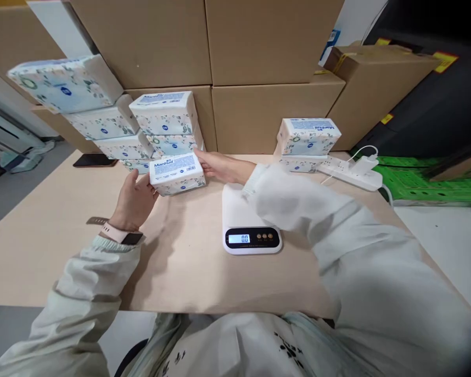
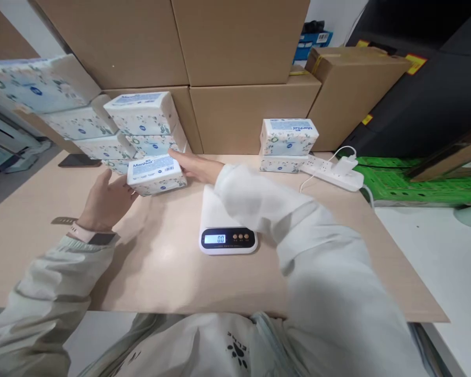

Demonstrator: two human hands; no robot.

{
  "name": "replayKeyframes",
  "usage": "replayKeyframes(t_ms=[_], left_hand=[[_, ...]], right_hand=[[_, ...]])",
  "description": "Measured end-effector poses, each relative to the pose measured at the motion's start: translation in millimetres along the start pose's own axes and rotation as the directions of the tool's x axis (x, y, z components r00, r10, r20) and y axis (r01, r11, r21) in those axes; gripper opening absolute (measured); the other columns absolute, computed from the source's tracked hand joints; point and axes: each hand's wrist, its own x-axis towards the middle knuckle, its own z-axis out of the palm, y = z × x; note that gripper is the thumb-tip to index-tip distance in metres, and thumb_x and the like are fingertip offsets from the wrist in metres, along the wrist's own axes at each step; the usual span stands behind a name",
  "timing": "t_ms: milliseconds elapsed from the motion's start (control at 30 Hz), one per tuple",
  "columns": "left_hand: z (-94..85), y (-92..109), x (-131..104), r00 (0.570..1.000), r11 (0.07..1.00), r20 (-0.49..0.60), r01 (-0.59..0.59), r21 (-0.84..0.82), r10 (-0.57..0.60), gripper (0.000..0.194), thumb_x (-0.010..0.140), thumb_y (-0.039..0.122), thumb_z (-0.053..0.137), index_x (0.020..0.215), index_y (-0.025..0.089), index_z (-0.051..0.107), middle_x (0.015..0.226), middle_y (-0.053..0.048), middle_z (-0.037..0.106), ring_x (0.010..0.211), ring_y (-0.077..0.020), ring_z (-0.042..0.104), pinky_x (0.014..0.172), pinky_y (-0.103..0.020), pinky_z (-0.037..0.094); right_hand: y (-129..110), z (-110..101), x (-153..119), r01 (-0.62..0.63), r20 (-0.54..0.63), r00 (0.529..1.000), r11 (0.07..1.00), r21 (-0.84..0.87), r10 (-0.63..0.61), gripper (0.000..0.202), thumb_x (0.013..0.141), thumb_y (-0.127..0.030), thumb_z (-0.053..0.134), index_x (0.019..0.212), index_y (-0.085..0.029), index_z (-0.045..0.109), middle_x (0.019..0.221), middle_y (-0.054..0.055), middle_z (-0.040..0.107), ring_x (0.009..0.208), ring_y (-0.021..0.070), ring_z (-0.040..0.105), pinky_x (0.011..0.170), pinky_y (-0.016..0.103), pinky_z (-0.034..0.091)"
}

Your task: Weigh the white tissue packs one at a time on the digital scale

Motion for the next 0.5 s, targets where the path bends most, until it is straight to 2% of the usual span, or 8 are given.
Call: replayKeyframes(t_ms=[67,133,200,267,367,500], left_hand=[[16.2,15.5,-17.6,0.994,0.998,0.089,-0.065,0.002,0.065,0.059,0.097,0.065,0.041,0.127,0.027,0.074,0.14,-0.004,0.07,0.155,-0.0327,0.041,0.135,-0.052,0.022],[35.9,30.5,-36.2,0.979,0.994,0.169,-0.11,-0.007,0.11,0.057,0.099,0.063,0.041,0.131,0.028,0.073,0.138,-0.004,0.07,0.156,-0.0315,0.04,0.133,-0.053,0.027],[57.2,38.6,-51.4,0.962,0.994,0.253,-0.105,-0.015,0.105,0.055,0.099,0.061,0.044,0.131,0.028,0.074,0.137,-0.005,0.071,0.157,-0.0323,0.037,0.131,-0.054,0.033],[77.4,36.6,-60.2,0.937,0.998,0.344,-0.063,-0.025,0.068,0.054,0.098,0.062,0.048,0.131,0.028,0.074,0.14,-0.004,0.069,0.159,-0.0346,0.034,0.13,-0.057,0.033],[100.3,18.8,-62.4,0.89,1.0,0.455,0.001,-0.028,0.011,0.055,0.095,0.065,0.054,0.135,0.031,0.072,0.146,-0.002,0.065,0.16,-0.0372,0.031,0.131,-0.061,0.029],[114.8,-7.1,-58.0,0.86,0.999,0.509,0.042,-0.019,-0.027,0.056,0.097,0.066,0.053,0.137,0.032,0.07,0.152,0.001,0.06,0.16,-0.0374,0.031,0.133,-0.062,0.022]], right_hand=[[-14.8,-4.2,-43.7,0.12,-0.018,0.992,0.991,-0.055,-0.121,0.061,0.084,-0.079,0.064,0.108,-0.025,0.08,0.121,0.008,0.08,0.132,0.0309,0.063,0.12,0.054,0.043],[-27.3,-10.6,-98.8,0.222,-0.095,0.967,0.965,-0.138,-0.236,0.06,0.09,-0.075,0.06,0.118,-0.026,0.079,0.124,0.007,0.079,0.135,0.0319,0.062,0.121,0.056,0.043],[-33.3,-17.2,-152.5,0.237,-0.191,0.941,0.948,-0.212,-0.278,0.058,0.096,-0.07,0.055,0.131,-0.028,0.074,0.131,0.005,0.076,0.141,0.0312,0.059,0.122,0.059,0.042],[-30.1,-23.8,-195.0,0.195,-0.242,0.933,0.941,-0.278,-0.265,0.055,0.1,-0.069,0.049,0.138,-0.034,0.069,0.139,0.002,0.073,0.143,0.0305,0.058,0.122,0.06,0.043],[-10.3,-33.6,-231.2,0.137,-0.301,0.928,0.951,-0.277,-0.221,0.053,0.101,-0.067,0.047,0.143,-0.04,0.064,0.148,-0.001,0.066,0.146,0.0294,0.056,0.123,0.059,0.044],[22.5,-44.5,-243.4,0.113,-0.336,0.926,0.975,-0.193,-0.174,0.049,0.102,-0.064,0.048,0.142,-0.04,0.065,0.154,-0.001,0.062,0.146,0.0274,0.056,0.124,0.056,0.045]])
